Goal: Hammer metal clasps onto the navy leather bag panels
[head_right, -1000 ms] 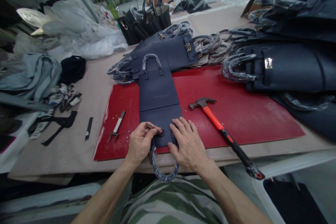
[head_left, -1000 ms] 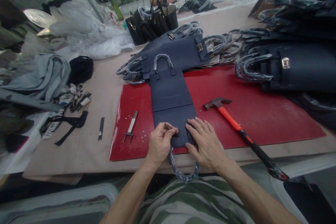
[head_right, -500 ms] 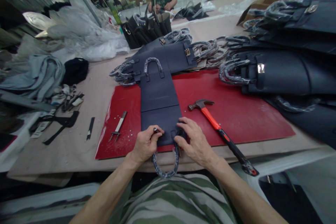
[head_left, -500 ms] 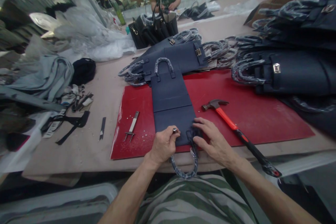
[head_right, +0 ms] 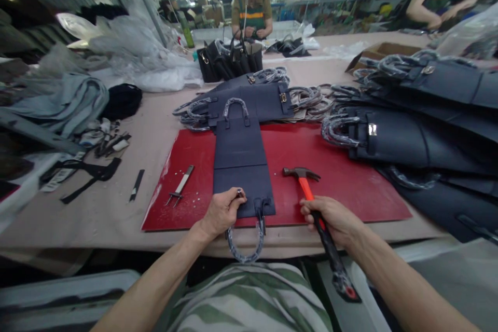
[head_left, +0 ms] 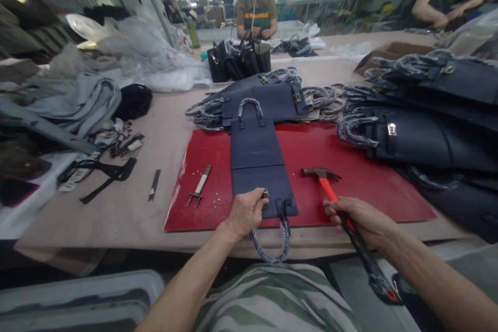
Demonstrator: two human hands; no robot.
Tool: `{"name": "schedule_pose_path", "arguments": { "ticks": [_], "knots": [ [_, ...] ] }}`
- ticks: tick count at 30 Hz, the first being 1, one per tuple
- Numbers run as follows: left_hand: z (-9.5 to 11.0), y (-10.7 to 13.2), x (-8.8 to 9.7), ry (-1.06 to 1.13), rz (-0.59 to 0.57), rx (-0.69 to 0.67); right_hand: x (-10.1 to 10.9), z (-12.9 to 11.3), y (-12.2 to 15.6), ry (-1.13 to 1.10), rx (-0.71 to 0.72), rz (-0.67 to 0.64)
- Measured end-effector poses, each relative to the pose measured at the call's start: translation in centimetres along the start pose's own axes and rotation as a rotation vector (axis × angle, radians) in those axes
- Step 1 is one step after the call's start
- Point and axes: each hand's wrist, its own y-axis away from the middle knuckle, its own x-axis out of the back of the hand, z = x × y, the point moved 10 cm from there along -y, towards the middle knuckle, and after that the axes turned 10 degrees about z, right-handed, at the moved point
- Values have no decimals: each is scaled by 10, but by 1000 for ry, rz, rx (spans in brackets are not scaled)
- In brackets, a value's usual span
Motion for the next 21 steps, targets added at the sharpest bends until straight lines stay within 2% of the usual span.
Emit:
{"name": "schedule_pose_path", "arguments": {
  "ticks": [2,4,6,8,10,12,14,16,17,19,21],
  "knots": [
    [0,1,-2,-2,-3,-23,-15,0,17,-253,-133,-78],
    [1,1,-3,9,-4,-36,-18,-19,35,-279,-54,-57],
    [1,1,-3,19,-8,-47,-14,-57,56,-167,200,22],
    [2,1,-4,19,-10,-61,-5,-101,85,13,554,178],
    [3,1,-3,17,-1,-75,-4,-132,115,212,877,330],
    [4,2,-1,12,15,-91,-16,-143,136,424,1129,387],
    [5,2,-1,7,21,-100,-37,-139,142,666,1276,314],
    [5,2,-1,3,15,-100,-49,-136,144,852,1317,238],
    [5,2,-2,2,9,-98,-49,-138,146,880,1308,235],
    [5,2,-3,-4,-6,-93,-32,-154,156,766,1264,380],
    [4,2,-4,-8,-17,-89,-6,-162,167,571,1210,619]
  ]
}}
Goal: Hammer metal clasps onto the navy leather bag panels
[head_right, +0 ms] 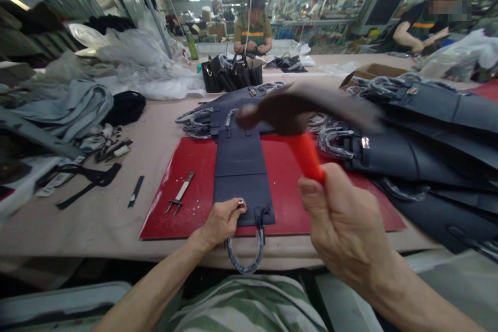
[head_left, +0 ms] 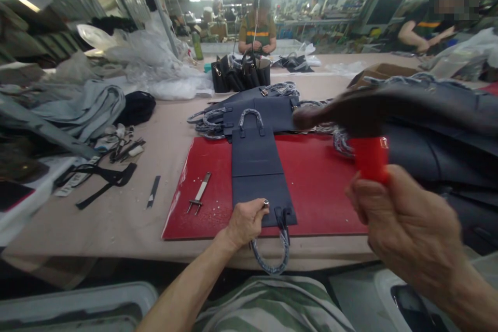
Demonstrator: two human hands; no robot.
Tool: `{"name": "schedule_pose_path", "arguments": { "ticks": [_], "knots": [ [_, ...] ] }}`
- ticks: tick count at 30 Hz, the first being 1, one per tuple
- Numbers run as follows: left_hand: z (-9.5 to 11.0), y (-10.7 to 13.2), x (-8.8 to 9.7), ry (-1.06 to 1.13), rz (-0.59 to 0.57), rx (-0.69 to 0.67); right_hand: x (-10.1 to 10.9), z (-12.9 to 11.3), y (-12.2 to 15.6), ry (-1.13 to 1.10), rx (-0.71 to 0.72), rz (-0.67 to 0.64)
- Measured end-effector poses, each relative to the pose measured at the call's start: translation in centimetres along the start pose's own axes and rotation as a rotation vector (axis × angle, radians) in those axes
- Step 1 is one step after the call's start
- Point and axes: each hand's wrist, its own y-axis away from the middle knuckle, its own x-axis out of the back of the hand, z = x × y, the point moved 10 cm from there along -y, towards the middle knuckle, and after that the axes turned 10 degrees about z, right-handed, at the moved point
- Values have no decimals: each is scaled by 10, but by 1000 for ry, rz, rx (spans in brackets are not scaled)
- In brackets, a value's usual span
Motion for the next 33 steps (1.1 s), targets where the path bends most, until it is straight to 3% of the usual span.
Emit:
{"name": "schedule_pose_path", "arguments": {
  "ticks": [1,2,4,6,12,16,18,22,25,28,30,33],
  "knots": [
    [-1,0,0,0,-2,4,5,2,2,2,-28,60],
    [-1,0,0,0,-5,8,-2,1,8,11,5,22],
    [-3,1,-1,-7,-9,15,-42,3,32,33,118,-299],
    [-2,1,-1,-12,-8,15,-70,22,55,92,130,-535],
    [0,-1,1,10,-8,20,-101,99,55,75,-169,-622],
    [-1,1,1,20,-27,32,-122,137,51,253,-270,-598],
    [-2,1,1,26,-32,39,-123,132,48,339,-204,-502],
    [-3,3,2,22,-44,51,-121,79,66,317,-77,-341],
    [1,5,3,-33,-40,-8,-134,42,99,217,-123,-407],
    [11,7,2,-26,-58,-112,-142,26,114,268,-177,-444],
    [1,5,12,56,41,18,-145,27,115,273,-247,-485],
    [-30,9,35,208,291,369,-151,33,113,231,-349,-581]
  ]
}}
